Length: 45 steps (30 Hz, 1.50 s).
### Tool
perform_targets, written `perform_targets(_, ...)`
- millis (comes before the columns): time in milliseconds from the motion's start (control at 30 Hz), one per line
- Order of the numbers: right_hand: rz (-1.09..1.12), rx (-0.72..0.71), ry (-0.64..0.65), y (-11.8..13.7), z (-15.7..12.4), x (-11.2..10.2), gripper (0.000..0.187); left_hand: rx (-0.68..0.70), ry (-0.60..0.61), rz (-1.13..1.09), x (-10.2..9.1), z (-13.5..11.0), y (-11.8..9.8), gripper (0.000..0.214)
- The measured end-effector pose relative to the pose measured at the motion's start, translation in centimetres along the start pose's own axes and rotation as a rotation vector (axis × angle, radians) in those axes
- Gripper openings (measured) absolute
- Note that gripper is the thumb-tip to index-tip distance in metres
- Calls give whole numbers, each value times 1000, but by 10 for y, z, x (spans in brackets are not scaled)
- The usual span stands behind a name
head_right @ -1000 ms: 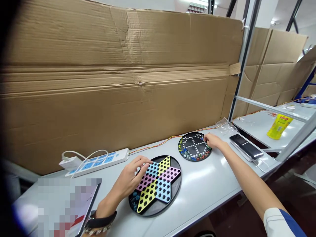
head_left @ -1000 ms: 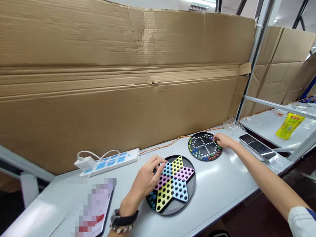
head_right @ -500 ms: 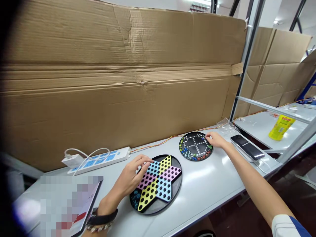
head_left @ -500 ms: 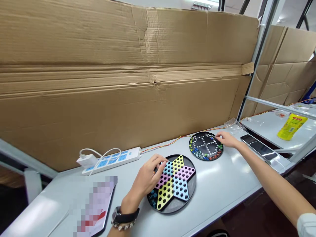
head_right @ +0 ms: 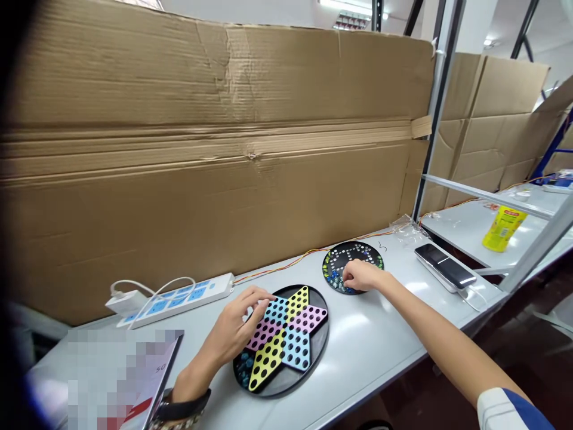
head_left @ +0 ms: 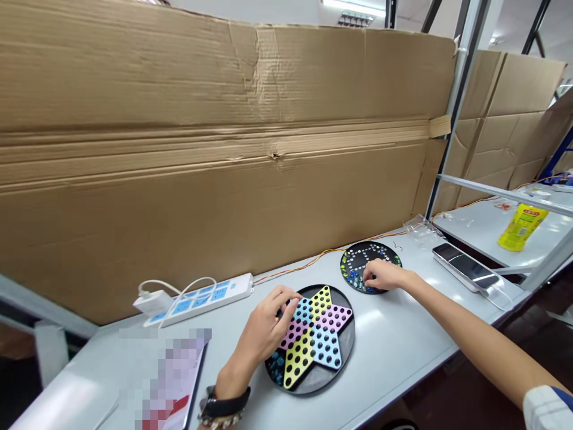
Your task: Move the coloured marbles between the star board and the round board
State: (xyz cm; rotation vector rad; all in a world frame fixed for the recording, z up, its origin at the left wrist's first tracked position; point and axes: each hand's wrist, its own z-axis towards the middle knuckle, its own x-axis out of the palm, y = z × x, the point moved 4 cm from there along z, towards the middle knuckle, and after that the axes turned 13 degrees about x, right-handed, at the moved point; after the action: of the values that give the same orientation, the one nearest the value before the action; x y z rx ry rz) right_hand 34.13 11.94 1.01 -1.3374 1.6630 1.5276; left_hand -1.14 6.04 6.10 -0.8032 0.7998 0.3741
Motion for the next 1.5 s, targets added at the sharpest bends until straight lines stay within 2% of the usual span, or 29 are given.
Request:
perform_targets(133,34,-5,36,2,2,2,15,0,-13,2,0,0,-1,54)
perform_targets(233,106,-9,-70,-4,2,-9,14,-1,-20,5,0,0,0,56)
perform_targets(300,178,5,-186,-19,-1,-23,15,2,-22,4,-1,0,0,57)
perform_targets(367,237,50,-246,-41,-7,-38,21,7,-21,3,-1,-1,0,57)
perform_targets(500,247,152,-242,-89,-25,-52,34,10,-15,1,0,-1,0,53)
perform_targets(600,218,198,-210,-106,-37,-49,37,10,-3,-6,2,0,0,51)
perform_targets(767,164,184,-194,-100,-42,-40,21,13,-5,-3,2,1,1,54)
perform_targets(867,137,165,-191,-95,-41,-40,18,14,-8,2,2,1,2,55)
perform_targets(1200,76,80,-222,-77,-34,-41,30,9,6,5,3,1,-1,58)
perform_targets(1367,18,132,-155,-76,-35,-42,32,14,5,27,2,-1,1,54)
perform_targets(1500,-27,116,-137,-77,-43,-44,35,10,8,7,4,-1,2,51)
